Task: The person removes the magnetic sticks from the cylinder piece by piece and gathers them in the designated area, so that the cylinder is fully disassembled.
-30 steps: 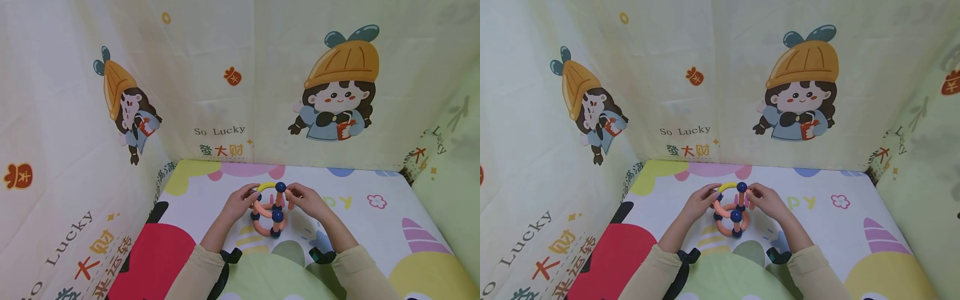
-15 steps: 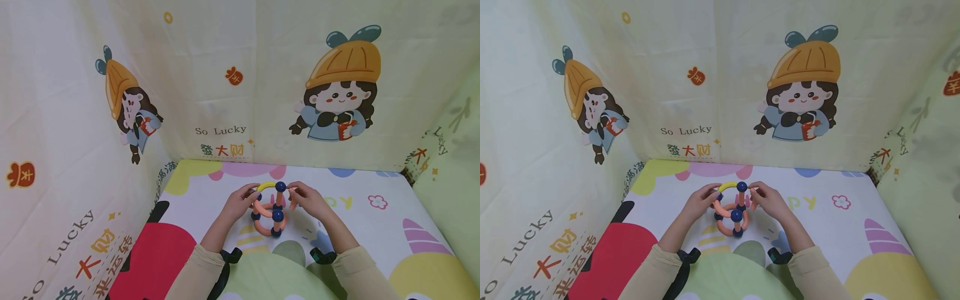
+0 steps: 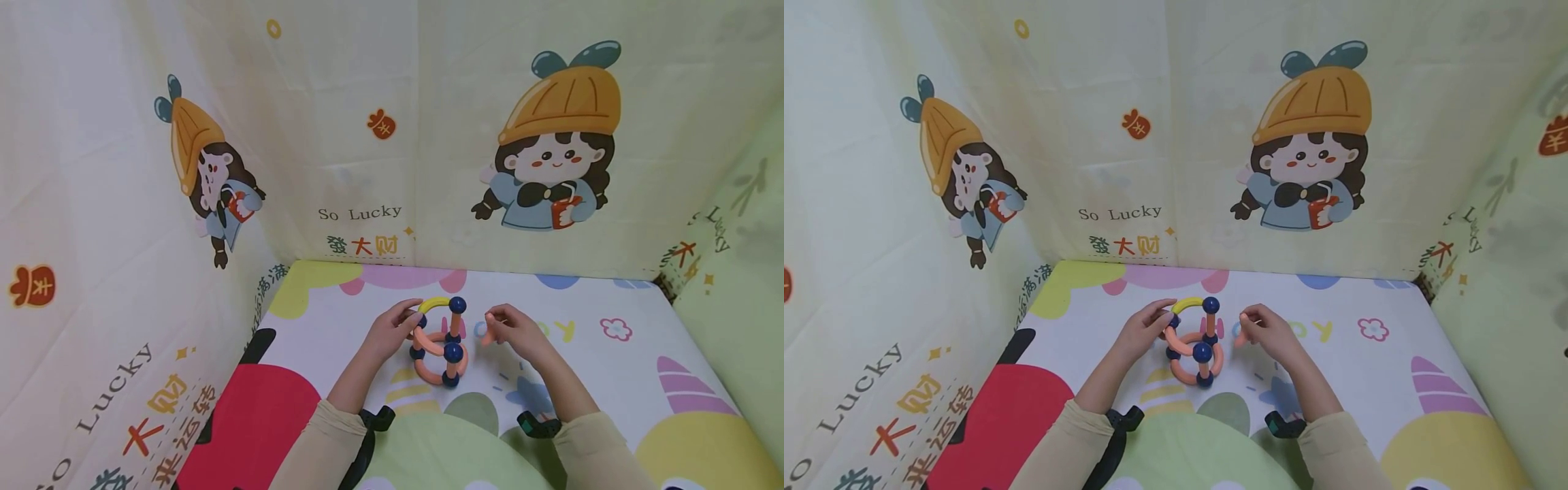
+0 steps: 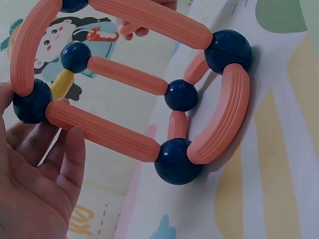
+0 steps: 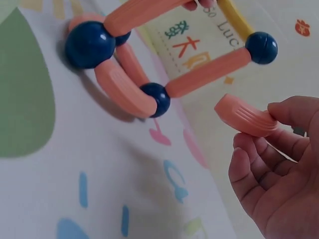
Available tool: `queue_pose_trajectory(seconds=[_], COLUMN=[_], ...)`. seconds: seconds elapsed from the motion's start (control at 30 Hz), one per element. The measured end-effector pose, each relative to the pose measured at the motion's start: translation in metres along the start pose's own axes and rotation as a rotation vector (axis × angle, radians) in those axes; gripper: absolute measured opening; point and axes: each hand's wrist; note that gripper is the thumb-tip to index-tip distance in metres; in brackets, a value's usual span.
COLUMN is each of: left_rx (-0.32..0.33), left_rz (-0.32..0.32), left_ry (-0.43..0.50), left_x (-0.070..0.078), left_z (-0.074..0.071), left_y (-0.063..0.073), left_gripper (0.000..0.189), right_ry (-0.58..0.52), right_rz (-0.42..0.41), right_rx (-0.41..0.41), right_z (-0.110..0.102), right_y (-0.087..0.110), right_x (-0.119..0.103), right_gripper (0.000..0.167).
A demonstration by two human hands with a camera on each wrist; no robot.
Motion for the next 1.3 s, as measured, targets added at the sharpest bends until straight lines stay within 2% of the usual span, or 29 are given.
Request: queue_pose_trajectory(seconds=[0.27,0.57,0.77,0.93,1.07,1.2,1.3], left_rx=[-0.010,0.000,-0.001,-0.006,-0.012,-0.020,-0.026], left_rz=[0.005,-0.015,-0.002,-0.015,-0.019,-0.020,-0.021], left_ry=[0.015,0.024,0.063,0.110,0.066,-0.016,-0.029], left_x=[-0.001,-0.011,-0.017,-0.027,-0.036,-0.044,-0.049], left_z=[-0.001,-0.001,-0.002,0.000,0.001,0.002,0.003], left_y=[0.001,0.004,0.006,0.008,0.010,0.011,0.012], left_gripper=[0.052,0.053,0.056,0.044,0.036,0.036,0.037], right_ry=[-0.006,0.017,0.057,0.076,0.110,0.153,0.170], right_rz=[0.087,0.165,0.166,0.181,0.191,0.185,0.182], right_rx=[-0.014,-0.020,-0.016,-0.012,-0.001,0.012,0.017], right_z=[-0.004,-0.006,-0.007,-0.005,-0.003,-0.002,-0.002], right_y=[0.003,0.003,0.003,0.003,0.003,0.004,0.005], right_x=[0.029,0.057,0.069,0.072,0.071,0.068,0.067], right_gripper=[0.054,0.039,0.039,0.040,0.039,0.040,0.040])
Point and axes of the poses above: each hand's wrist, its own y-axis away from the middle knuckle, its own z-axis out of the palm, x = y × z, and after that the axes turned 8 degrees about y, right-handed
